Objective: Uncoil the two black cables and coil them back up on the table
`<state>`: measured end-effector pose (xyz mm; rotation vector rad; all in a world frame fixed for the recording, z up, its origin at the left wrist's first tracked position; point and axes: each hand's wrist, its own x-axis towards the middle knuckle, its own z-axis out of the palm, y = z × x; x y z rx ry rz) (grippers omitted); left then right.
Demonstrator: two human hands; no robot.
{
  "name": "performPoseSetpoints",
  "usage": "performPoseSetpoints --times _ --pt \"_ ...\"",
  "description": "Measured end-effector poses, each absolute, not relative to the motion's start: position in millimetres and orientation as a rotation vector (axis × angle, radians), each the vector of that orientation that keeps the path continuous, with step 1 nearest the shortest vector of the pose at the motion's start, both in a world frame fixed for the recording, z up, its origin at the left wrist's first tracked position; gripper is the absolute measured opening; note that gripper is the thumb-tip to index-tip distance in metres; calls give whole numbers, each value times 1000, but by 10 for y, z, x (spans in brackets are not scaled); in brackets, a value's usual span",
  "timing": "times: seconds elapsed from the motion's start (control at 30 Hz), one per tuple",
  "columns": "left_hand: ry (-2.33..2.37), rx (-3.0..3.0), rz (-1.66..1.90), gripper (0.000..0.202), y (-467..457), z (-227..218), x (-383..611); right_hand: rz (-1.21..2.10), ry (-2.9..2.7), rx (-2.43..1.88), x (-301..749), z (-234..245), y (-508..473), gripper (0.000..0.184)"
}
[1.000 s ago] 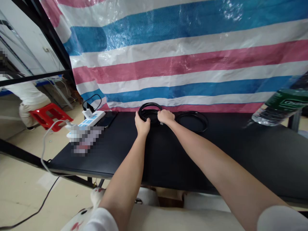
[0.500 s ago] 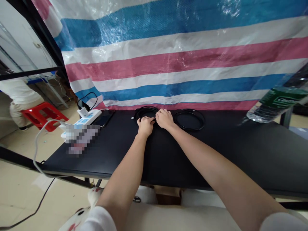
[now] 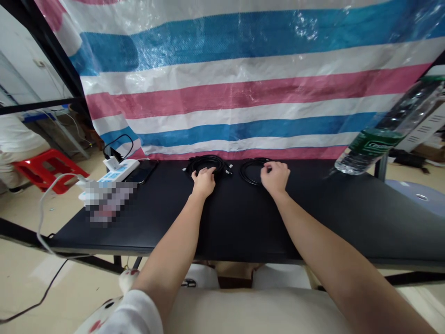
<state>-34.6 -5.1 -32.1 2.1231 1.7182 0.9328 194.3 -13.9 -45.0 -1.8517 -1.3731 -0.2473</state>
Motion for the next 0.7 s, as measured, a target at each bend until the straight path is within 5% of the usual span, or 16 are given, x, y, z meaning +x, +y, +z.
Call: performPoseSetpoints --times 0.43,0.7 --pt "1756 2156 891 34 -80 -313 -373 55 -893 -2097 2462 -634 -14 11" --pt "1826 2132 966 49 -120 -280 -367 117 -783 -1514 2413 -576 22 29"
